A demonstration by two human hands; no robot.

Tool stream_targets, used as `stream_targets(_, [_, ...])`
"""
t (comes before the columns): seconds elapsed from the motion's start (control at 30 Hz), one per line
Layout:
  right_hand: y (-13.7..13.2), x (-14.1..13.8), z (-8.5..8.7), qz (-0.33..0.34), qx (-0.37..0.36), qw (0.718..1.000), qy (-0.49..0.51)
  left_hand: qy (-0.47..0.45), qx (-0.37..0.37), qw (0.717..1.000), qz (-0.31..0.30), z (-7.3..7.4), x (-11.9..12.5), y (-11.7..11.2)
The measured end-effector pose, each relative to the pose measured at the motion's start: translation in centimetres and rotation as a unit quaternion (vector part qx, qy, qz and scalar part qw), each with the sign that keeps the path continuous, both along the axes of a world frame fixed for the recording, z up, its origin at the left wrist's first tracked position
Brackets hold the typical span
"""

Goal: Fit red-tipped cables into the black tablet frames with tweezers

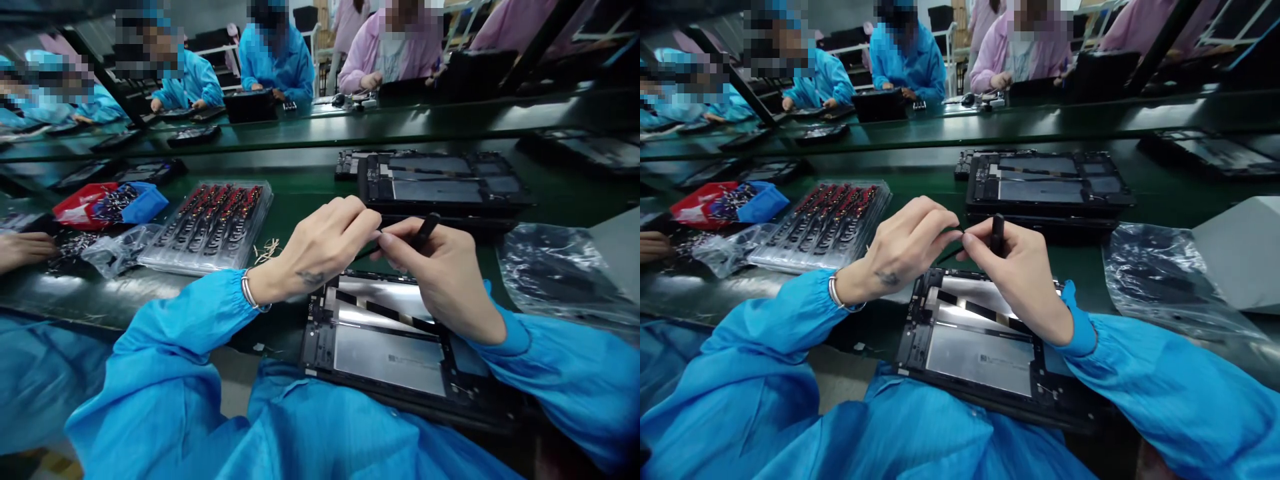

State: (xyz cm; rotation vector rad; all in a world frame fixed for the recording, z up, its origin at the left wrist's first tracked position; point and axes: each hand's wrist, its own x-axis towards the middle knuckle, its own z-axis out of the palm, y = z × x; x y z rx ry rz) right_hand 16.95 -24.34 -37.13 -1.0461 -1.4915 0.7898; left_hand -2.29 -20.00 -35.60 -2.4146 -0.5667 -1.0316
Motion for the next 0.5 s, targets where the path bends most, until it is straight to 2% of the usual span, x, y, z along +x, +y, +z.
stream_targets(0.33, [-0.09, -0.36, 0.0, -0.006, 0.04, 0.999, -0.017, 0.025, 0.081, 0.996, 0.024, -0.11, 0.03, -0.7])
stream_targets(0.5, [-0.63, -0.58, 0.17, 0.002, 0.063, 0.997, -0.044, 0.038, 0.088, 0.995, 0.03, 0.21, 0.4, -0.97])
